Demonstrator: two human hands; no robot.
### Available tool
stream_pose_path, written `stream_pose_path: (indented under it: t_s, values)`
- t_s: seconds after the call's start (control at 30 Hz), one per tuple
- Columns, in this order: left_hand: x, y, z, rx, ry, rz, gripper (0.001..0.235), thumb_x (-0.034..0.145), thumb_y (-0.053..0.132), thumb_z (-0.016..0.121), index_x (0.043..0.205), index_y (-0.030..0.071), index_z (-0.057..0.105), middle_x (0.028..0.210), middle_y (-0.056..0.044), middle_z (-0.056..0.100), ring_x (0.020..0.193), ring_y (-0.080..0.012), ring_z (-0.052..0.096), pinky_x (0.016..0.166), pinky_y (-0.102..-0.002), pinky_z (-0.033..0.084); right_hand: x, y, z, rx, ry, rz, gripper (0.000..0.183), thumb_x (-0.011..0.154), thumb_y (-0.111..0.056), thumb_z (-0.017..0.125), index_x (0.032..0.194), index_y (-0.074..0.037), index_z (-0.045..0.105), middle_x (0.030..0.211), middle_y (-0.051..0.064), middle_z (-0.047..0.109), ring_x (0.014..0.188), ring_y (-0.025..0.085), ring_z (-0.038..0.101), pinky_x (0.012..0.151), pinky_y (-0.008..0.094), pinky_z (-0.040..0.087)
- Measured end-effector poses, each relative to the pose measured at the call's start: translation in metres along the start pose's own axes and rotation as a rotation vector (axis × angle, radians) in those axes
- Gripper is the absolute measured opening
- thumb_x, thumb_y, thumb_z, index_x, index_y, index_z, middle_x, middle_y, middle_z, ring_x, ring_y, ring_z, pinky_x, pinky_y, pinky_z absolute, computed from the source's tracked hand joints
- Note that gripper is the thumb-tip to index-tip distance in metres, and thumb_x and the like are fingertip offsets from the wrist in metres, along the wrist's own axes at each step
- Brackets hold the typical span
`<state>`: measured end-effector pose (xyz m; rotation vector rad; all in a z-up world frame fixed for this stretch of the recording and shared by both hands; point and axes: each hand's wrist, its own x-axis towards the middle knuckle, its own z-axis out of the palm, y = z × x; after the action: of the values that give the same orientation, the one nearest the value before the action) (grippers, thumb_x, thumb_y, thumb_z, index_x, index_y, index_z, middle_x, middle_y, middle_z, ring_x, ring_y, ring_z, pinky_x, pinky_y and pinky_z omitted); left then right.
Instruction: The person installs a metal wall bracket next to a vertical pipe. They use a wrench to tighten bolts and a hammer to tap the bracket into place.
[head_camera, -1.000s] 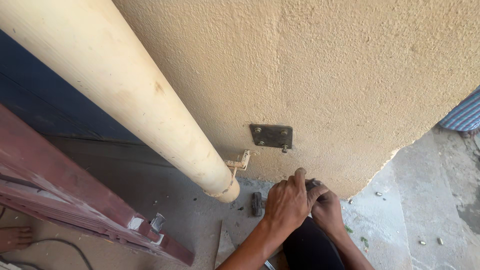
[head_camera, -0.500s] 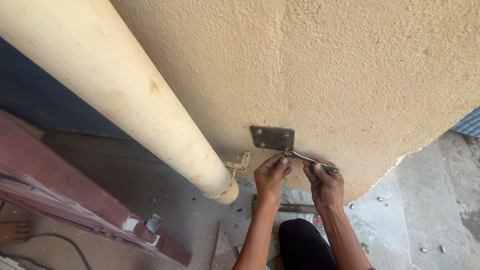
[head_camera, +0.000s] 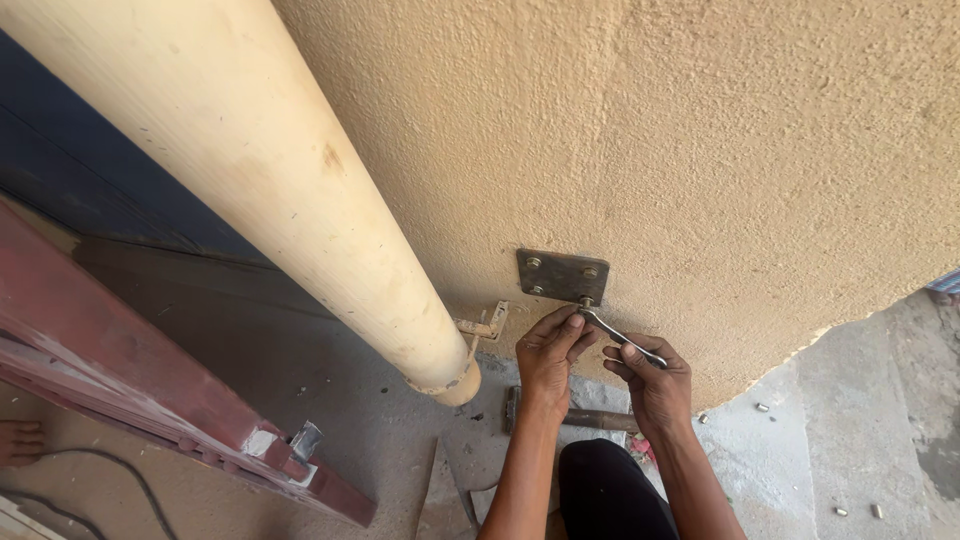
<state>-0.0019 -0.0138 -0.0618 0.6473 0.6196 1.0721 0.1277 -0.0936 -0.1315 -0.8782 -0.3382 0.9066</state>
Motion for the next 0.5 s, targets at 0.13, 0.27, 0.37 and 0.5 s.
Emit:
stream_pose_path:
  t_s: [0.13,0.27,0.37,0.5]
  values:
    - [0.002,0.0,-0.001,0.069,0.006,0.0,0.025,0.089,0.009,0.077,0.11,-0.003,0.073,0.097,-0.012,0.077,0.089,-0.0198,0.076,0.084,-0.035,0.067,0.006,-0.002,-0.002,-0.091,-0.013,-0.024,0.015,0.093,-0.001,0.069,0.106,0.007,0.069,0.097,0.02,0.075,0.085,0.028,0.075,0.077,0.039,0.064]
    - [0.001,-0.004,-0.001,0.057,0.002,-0.019,0.028,0.088,0.012,0.078,0.113,-0.001,0.075,0.099,-0.012,0.078,0.089,-0.019,0.076,0.084,-0.034,0.067,0.002,-0.006,-0.008,-0.134,-0.017,-0.031,0.016,0.093,-0.002,0.07,0.107,0.006,0.07,0.095,0.019,0.075,0.083,0.026,0.075,0.077,0.039,0.063]
    - [0.004,-0.003,0.0,0.065,-0.002,-0.016,0.029,0.088,0.014,0.078,0.113,0.0,0.075,0.099,-0.011,0.078,0.087,-0.019,0.076,0.081,-0.034,0.067,0.003,-0.012,-0.005,-0.162,-0.022,-0.01,0.019,0.093,-0.004,0.069,0.109,0.005,0.071,0.094,0.018,0.075,0.083,0.025,0.075,0.076,0.038,0.063]
    - [0.007,-0.003,0.0,0.058,-0.018,0.01,0.028,0.087,0.014,0.079,0.111,-0.002,0.076,0.096,-0.012,0.079,0.085,-0.019,0.077,0.08,-0.034,0.067,0.006,-0.022,0.001,-0.334,-0.037,-0.024,0.019,0.093,-0.008,0.069,0.106,0.007,0.072,0.09,0.017,0.076,0.082,0.025,0.075,0.075,0.038,0.063]
